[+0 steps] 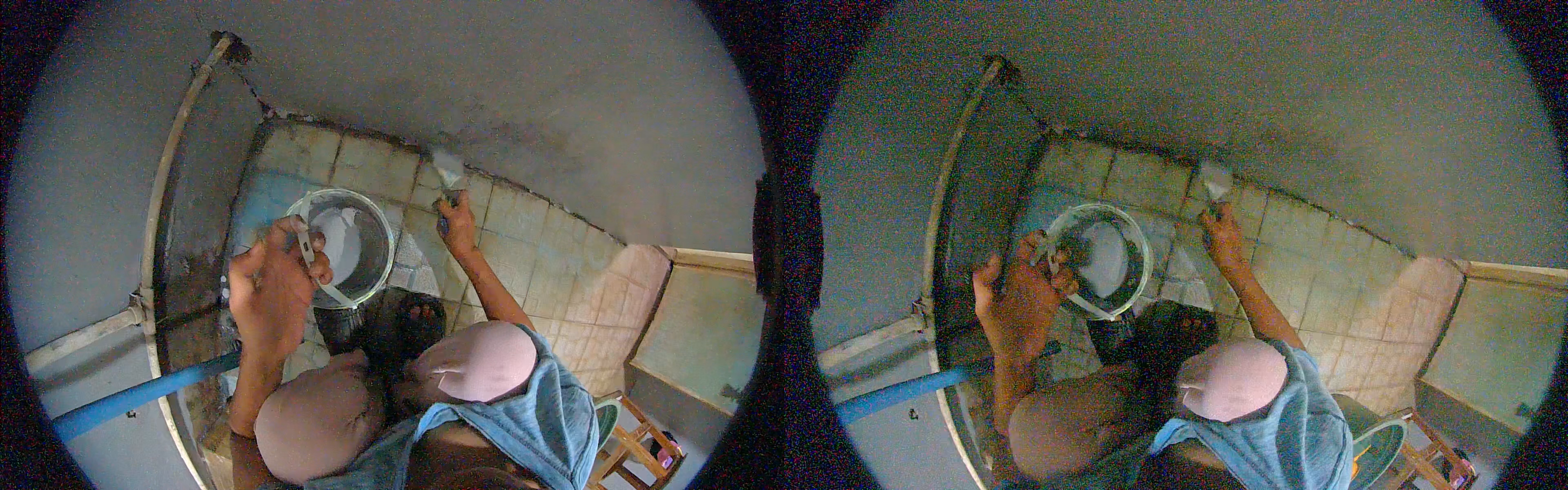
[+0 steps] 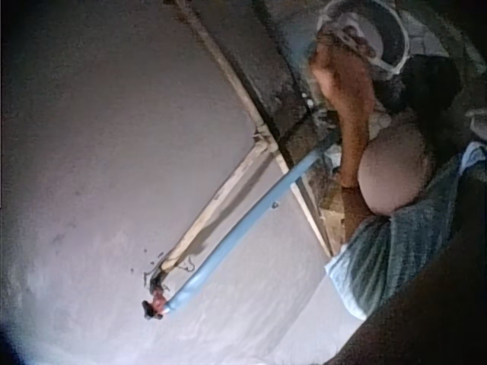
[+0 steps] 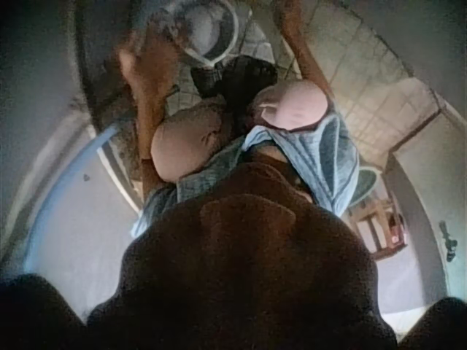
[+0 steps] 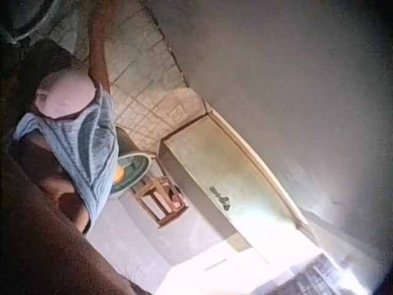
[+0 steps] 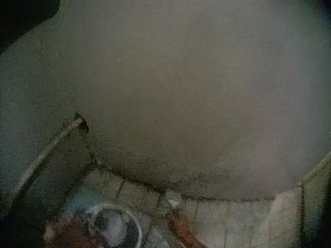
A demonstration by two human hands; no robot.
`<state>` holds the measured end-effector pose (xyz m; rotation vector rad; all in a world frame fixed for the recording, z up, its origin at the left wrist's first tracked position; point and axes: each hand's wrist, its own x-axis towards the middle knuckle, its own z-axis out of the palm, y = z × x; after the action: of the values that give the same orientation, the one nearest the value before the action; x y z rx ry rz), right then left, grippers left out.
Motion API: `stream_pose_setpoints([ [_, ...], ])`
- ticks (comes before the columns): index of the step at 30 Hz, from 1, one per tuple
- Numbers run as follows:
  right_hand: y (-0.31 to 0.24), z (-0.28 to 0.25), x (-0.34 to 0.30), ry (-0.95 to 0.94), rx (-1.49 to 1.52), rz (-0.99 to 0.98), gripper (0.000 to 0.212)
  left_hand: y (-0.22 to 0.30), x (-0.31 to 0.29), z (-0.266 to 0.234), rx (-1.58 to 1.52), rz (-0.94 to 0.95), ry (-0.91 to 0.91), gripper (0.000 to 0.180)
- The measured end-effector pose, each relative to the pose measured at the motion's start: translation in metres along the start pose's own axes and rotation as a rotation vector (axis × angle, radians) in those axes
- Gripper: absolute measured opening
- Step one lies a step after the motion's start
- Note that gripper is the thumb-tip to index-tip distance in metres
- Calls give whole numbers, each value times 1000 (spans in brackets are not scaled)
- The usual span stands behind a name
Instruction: The person paints a wall using a paintbrush and a bucket of paint. They repeatedly dip the brush into the bucket and apply paint to the wall surface, covering a dark patch near the floor.
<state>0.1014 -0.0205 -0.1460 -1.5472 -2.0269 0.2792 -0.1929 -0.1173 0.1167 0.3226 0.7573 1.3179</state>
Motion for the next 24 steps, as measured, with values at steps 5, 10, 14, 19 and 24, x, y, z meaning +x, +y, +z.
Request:
stream_pose_setpoints([
  [5, -1, -8, 16, 0, 267, 193, 42, 0, -1, 2, 16, 11, 5, 50],
  [10, -30, -57, 47, 266, 569, 322, 30, 0, -2, 5, 13, 20, 70, 50],
  [14, -39, -59, 18, 350, 304, 14, 28, 0, 0, 5, 50, 67, 71, 50],
  [19, -11, -27, 27, -50, 126, -73, 40, -2, 3, 3, 24, 19, 26, 51],
  [24, -30, -39, 35, 193, 200, -91, 41, 1, -2, 3, 48, 31, 82, 53],
])
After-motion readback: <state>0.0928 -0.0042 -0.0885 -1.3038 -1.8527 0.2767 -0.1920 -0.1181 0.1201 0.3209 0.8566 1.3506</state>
